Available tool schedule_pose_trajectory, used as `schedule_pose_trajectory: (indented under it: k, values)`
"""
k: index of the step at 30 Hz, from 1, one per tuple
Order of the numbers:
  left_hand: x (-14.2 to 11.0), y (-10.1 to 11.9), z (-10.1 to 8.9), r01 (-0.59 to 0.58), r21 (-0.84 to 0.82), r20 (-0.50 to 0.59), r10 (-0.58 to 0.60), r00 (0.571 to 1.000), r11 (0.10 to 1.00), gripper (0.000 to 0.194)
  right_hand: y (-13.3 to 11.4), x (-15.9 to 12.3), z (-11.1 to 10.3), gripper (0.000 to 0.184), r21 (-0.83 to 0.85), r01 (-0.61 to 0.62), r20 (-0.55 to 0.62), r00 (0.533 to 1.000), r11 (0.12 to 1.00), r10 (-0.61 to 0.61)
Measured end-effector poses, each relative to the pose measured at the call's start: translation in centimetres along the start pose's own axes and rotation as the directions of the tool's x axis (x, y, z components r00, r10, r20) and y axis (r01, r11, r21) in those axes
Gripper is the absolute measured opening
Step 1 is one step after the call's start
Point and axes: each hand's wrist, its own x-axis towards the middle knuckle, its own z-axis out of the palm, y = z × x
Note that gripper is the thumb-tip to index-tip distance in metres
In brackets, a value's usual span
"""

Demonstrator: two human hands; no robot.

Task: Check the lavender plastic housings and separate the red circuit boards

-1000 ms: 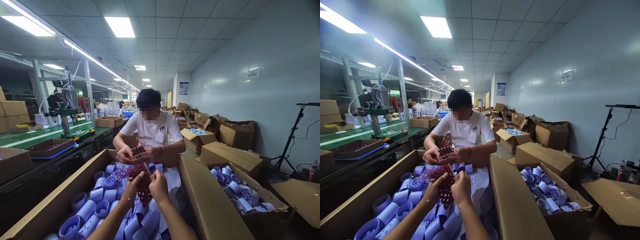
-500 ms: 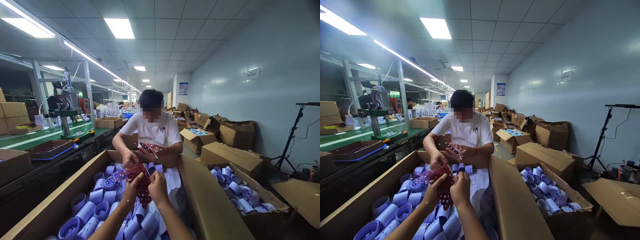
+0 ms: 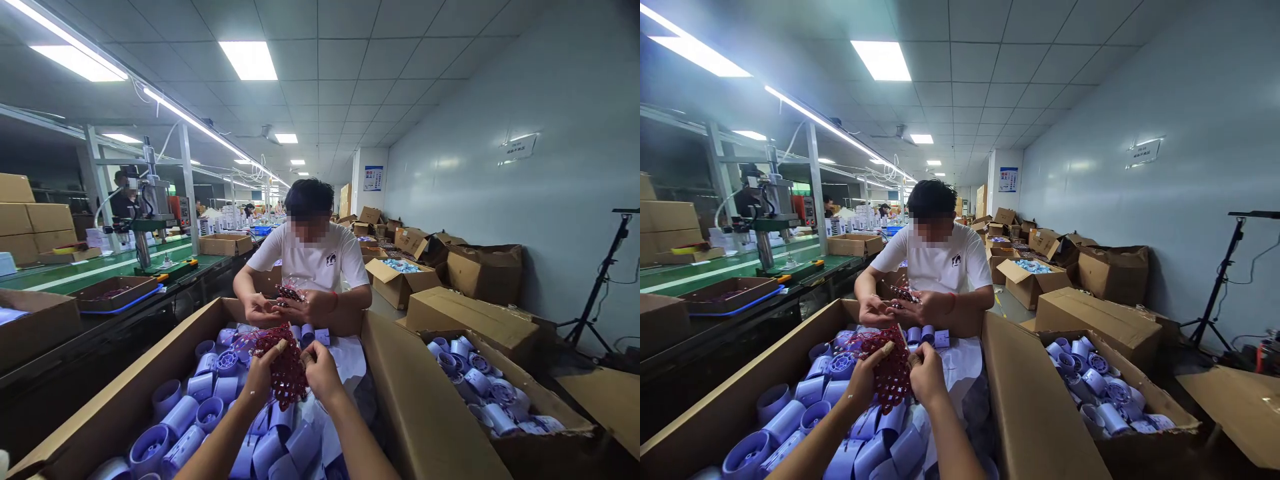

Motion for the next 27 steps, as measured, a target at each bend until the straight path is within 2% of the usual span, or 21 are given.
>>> schedule_pose_trajectory:
  k: [8, 15, 18, 22, 27]
  values:
    - [0.4, -1.0, -0.3, 0.052, -0.042, 0.033, -0.050, 0.998, 0.998, 0.029, -0.1, -0.5, 0.4, 0.020, -0.246, 0.119, -0.184, 0.969, 0.962, -0.167]
    - [0.9, -1.6, -0.5, 0.072, -0.067, 0.041, -0.069, 0.997, 0.995, 0.028, 0.3, -0.6, 0.8, 0.019, -0.374, 0.203, -0.211, 0.932, 0.905, -0.296]
    - [0.9, -1.5, -0.3, 0.047, -0.083, 0.020, -0.045, 0.999, 0.995, 0.028, 0.6, -0.4, 0.7, 0.014, -0.309, 0.195, -0.208, 0.941, 0.931, -0.266]
    - [0.8, -1.0, -0.3, 0.017, -0.055, 0.020, -0.016, 1.000, 0.998, 0.029, 1.1, 0.1, 0.6, 0.015, -0.122, 0.174, -0.171, 0.966, 0.977, -0.194]
    - [1.3, -0.3, -0.8, 0.056, -0.088, 0.019, -0.055, 0.998, 0.995, 0.025, 1.6, 1.2, 0.4, 0.029, 0.196, 0.031, -0.159, 0.987, 0.980, 0.001]
